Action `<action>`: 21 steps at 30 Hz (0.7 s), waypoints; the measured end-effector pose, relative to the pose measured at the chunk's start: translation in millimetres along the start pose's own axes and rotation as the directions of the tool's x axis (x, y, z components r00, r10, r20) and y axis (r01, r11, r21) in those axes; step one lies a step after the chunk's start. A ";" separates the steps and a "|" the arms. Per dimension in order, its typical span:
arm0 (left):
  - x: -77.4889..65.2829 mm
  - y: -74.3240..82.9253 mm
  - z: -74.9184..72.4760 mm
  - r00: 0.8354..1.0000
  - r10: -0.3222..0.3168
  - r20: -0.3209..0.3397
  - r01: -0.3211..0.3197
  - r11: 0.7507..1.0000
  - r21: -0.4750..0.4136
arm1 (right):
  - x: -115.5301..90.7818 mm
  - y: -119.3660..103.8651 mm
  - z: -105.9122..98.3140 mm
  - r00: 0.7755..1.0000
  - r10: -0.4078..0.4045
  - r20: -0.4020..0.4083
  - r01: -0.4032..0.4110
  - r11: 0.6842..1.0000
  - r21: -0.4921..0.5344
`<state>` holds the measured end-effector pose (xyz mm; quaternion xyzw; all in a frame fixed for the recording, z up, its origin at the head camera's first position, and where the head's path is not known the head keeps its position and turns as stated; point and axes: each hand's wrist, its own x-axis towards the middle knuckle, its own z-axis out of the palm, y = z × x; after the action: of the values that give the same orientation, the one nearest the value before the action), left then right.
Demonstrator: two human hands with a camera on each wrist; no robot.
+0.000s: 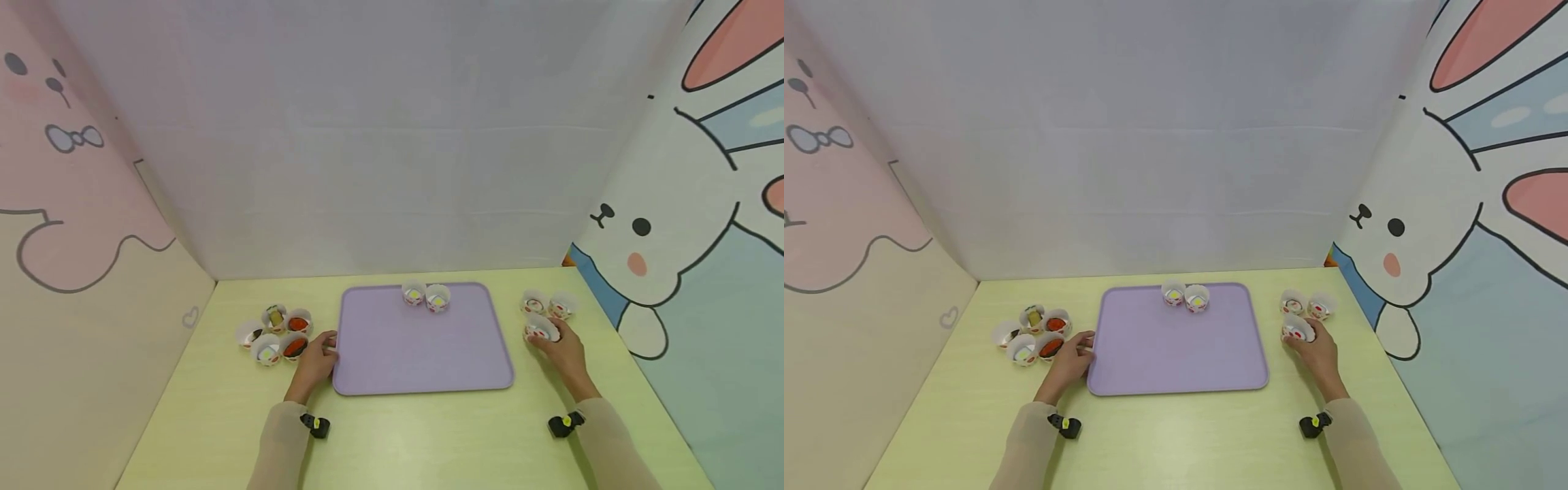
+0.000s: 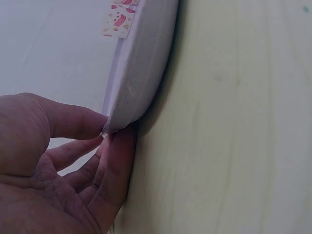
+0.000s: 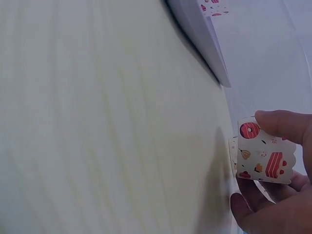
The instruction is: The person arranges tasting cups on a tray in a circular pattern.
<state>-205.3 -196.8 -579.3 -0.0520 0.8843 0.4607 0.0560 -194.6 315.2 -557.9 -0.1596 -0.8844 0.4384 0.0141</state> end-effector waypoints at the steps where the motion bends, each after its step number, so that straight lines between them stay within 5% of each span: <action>1: -0.4 0.1 0.0 1.000 0.008 -0.004 -0.008 1.000 -0.002 | -0.8 -0.6 -0.9 1.000 0.004 0.003 -0.004 1.000 0.001; 6: -0.9 -0.2 -0.2 0.999 0.047 -0.020 -0.047 0.999 0.009 | -3.8 -5.0 -4.4 1.000 0.023 0.014 -0.023 1.000 0.013; 21: 1.9 -1.1 0.1 1.000 0.000 0.008 0.000 1.000 -0.001 | -10.7 -22.8 -14.4 0.997 -0.053 -0.047 0.054 0.998 0.020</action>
<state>-207.0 -197.4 -580.4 -0.0499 0.8839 0.4611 0.0595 -188.2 310.2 -530.0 -0.1459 -0.8831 0.4434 0.0480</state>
